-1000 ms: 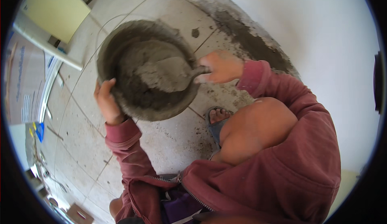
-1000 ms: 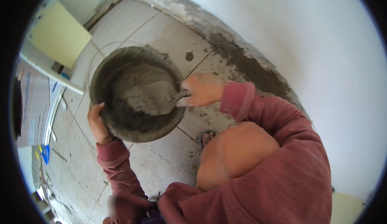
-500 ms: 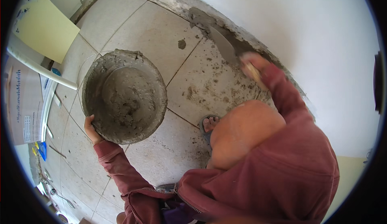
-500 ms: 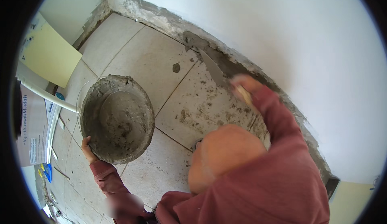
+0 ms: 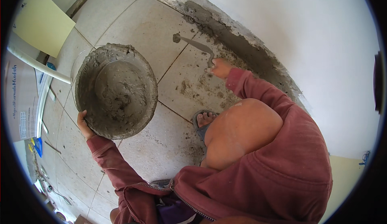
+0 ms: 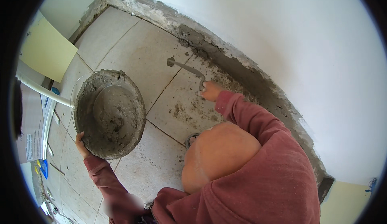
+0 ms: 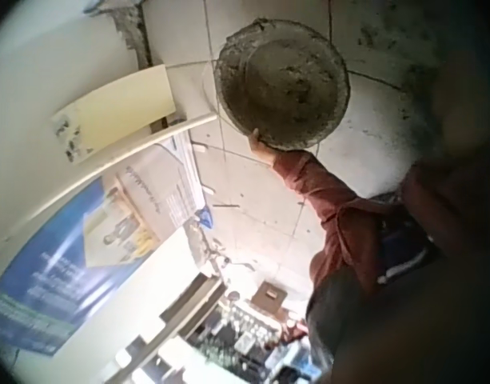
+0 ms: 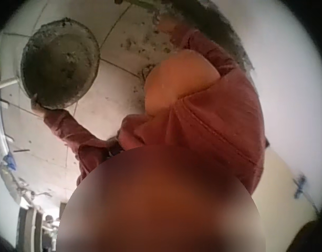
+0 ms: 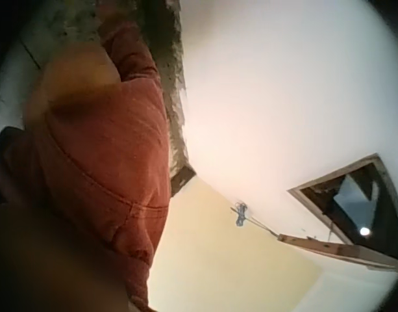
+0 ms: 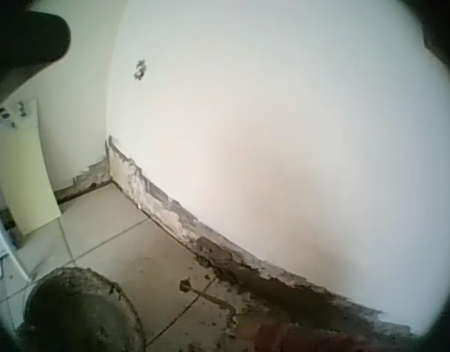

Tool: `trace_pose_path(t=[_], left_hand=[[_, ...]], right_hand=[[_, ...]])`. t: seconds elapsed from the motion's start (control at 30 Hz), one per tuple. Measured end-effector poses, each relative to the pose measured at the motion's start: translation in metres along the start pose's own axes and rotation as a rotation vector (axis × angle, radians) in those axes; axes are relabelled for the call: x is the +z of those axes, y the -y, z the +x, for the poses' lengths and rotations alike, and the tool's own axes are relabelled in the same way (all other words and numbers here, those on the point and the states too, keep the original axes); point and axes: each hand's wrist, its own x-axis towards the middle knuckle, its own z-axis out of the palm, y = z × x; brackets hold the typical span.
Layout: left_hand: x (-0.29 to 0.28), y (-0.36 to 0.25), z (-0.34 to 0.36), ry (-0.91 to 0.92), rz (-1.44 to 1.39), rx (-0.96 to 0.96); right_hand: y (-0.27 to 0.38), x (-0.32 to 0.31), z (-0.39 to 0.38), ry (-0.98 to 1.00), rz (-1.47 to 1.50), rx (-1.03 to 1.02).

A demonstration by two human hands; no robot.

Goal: Applying mortar to the gap between the wall and the tiled floor using a trowel.

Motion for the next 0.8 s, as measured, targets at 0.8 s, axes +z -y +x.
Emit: trace_pose_path(t=[0.8], left_hand=[[-0.035, 0.001, 0.014, 0.044, -0.005, -0.017]], right_hand=[[-0.062, 0.01, 0.081, -0.3, 0.372, 0.16]])
